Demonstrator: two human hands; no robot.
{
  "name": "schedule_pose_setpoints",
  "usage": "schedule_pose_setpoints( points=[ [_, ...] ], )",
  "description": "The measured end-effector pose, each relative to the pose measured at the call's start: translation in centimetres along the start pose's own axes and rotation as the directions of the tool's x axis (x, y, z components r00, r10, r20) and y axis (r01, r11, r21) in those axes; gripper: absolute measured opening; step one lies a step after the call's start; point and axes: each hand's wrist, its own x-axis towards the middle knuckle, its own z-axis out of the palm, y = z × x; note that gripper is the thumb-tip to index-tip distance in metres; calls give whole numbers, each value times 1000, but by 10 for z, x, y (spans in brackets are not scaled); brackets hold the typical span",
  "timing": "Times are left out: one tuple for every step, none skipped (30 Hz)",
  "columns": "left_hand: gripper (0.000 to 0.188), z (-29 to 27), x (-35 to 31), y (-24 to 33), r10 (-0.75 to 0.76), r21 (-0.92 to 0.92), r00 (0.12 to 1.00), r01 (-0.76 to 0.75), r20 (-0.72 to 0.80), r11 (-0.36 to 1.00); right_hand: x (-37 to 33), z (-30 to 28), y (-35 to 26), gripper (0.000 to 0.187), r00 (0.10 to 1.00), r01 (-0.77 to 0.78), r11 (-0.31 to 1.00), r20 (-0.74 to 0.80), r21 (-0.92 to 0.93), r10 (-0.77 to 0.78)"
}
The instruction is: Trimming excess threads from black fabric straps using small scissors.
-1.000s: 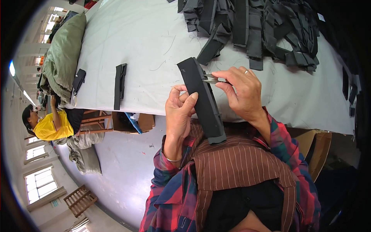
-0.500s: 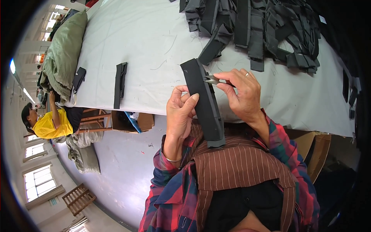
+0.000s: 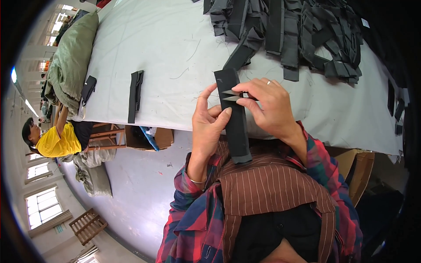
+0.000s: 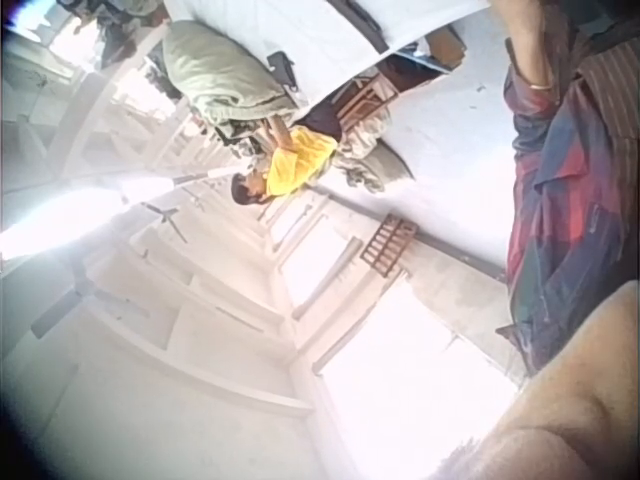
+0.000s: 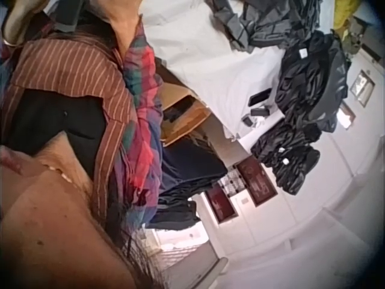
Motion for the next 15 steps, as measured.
schedule_pose_setpoints(
  points=[
    [59, -1, 0, 0, -9, 11, 999, 9, 43, 1000, 0, 2, 0, 17, 999, 32, 999, 27, -16, -32],
    [59, -1, 0, 0, -8, 10, 999, 7, 41, 1000, 0, 2, -1, 17, 999, 34, 999, 28, -15, -34],
    [60, -1, 0, -1, -25, 13, 999, 25, 36, 1000, 0, 1, -2, 18, 998, 40, 998, 54, -48, -38],
    [61, -1, 0, -1, -43, 17, 999, 42, 31, 999, 1, 0, -3, 19, 996, 48, 996, 80, -80, -41],
    [61, -4, -1, -3, -41, 15, 999, 41, 30, 999, 1, -1, -4, 19, 996, 50, 996, 81, -80, -43],
    [60, -9, 0, -7, -52, 30, 997, 50, 59, 998, 1, -2, -3, 18, 992, 69, 991, 110, -116, -57],
    [59, -12, 0, -9, -62, 44, 994, 58, 89, 997, 1, -3, -2, 18, 988, 90, 984, 139, -151, -69],
    [59, -12, 0, -10, -60, 43, 994, 56, 88, 997, 2, -4, 0, 18, 988, 93, 984, 140, -151, -72],
    [59, -11, 0, -10, -55, 29, 995, 53, 79, 998, 3, -4, 3, 16, 992, 78, 989, 104, -128, -65],
    [60, -9, 0, -9, -50, 16, 996, 49, 71, 999, 4, -4, 5, 14, 996, 65, 992, 69, -104, -58],
    [60, -6, -1, -6, -49, 15, 996, 48, 70, 999, 6, -4, 7, 14, 996, 66, 992, 70, -104, -58],
    [59, -2, -1, -2, -69, 1, 996, 69, 57, 998, 9, -4, 9, 15, 998, 56, 993, 8, -104, -56],
    [59, 1, -1, 0, -88, -13, 995, 89, 44, 996, 10, -4, 11, 16, 997, 47, 994, -54, -103, -53],
    [59, 1, -1, -1, -89, -14, 995, 90, 46, 996, 12, -5, 12, 16, 997, 46, 993, -55, -106, -52],
    [59, 0, -1, -1, -86, 11, 995, 86, 44, 996, 13, -6, 13, 16, 999, 37, 993, -35, -116, -42]
  ],
)
